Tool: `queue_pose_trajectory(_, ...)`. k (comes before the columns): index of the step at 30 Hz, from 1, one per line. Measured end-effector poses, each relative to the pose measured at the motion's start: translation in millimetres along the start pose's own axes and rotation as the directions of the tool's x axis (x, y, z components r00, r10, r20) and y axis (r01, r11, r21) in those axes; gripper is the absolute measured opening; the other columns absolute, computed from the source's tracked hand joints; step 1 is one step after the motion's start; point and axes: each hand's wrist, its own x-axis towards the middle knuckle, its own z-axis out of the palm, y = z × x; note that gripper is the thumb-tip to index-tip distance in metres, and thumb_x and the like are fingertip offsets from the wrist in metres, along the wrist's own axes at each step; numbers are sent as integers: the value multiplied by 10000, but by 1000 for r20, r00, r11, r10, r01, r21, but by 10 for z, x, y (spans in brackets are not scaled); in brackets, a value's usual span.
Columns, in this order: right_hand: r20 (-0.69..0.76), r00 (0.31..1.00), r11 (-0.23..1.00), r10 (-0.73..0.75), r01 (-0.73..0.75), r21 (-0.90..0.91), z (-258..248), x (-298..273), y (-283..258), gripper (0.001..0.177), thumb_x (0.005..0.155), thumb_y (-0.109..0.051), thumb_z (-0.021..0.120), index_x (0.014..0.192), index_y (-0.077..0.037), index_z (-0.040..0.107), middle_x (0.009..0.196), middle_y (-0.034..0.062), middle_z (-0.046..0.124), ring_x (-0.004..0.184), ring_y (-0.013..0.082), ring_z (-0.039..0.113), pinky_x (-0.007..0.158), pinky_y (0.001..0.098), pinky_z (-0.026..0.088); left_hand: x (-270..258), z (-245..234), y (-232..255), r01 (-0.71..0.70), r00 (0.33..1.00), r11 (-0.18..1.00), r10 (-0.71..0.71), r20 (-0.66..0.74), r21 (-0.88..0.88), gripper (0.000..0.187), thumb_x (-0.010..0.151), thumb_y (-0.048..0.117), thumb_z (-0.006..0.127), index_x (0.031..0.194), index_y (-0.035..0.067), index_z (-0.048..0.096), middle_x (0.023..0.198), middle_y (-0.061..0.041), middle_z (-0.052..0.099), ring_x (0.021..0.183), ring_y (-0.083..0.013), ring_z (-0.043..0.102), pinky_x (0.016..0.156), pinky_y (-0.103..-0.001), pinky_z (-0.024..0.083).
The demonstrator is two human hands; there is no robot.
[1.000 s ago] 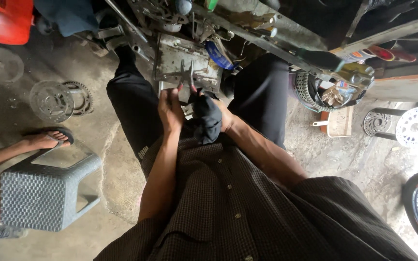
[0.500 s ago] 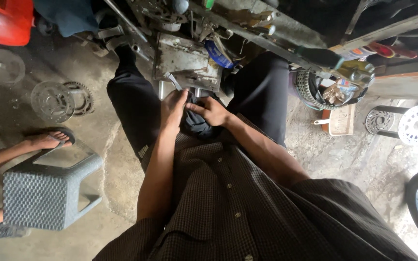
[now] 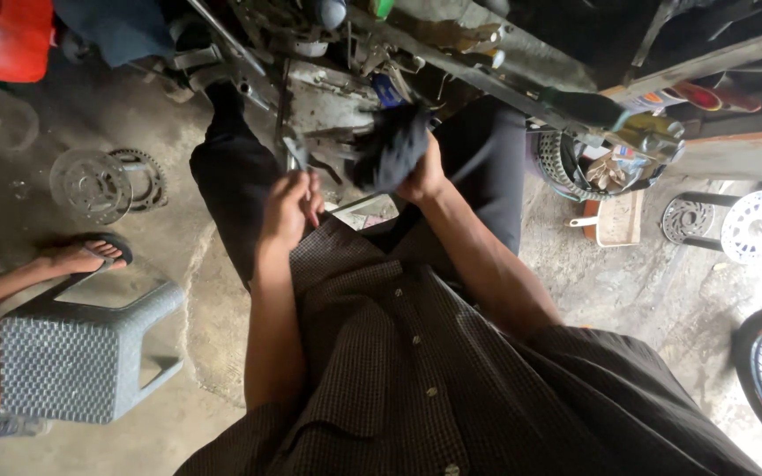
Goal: The person cleans a mechanical part using a cloth and a pair of pliers. They repeatedly wipe the part and use the pliers to manipulate small components while seated in a workshop environment.
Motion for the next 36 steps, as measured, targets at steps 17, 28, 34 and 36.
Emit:
queue_pose_trajectory(17,6,1000,896,-2,4,-444,-567,-89,724,371,987,-219,649,1300,-36,573,1216,88,661,1109,207,626,1004,373,497,189,278,-394,-348,913,748,407,24,565,404,1037,154,610,1379,-45,529,1286,-157,680,1173,-212,639,1025,-336,501)
queue_pose_trajectory(28,28,949,879,-313,301,-369,-58,-154,130,464,776,4,612,1235,-33,670,986,79,724,884,219,686,816,373,580,117,-555,-529,-28,998,987,36,-48,155,534,1249,419,561,960,-11,430,702,10,374,527,-75,333,502,-278,286)
queue_pose_trajectory(34,132,987,676,88,38,-736,-229,7,366,436,771,7,789,1180,-40,644,1087,65,717,1025,188,684,976,332,550,36,231,-46,175,983,791,-106,-150,586,590,1145,454,324,1074,-27,658,749,-72,585,573,-137,497,511,-325,390)
queue_pose_trajectory(36,115,986,615,122,16,-788,-418,40,420,305,835,-19,801,1121,17,703,1034,110,722,974,215,669,902,374,562,9,95,-153,-392,895,113,278,349,913,482,1249,349,311,1169,-12,620,988,-195,687,872,-325,706,744,-372,515)
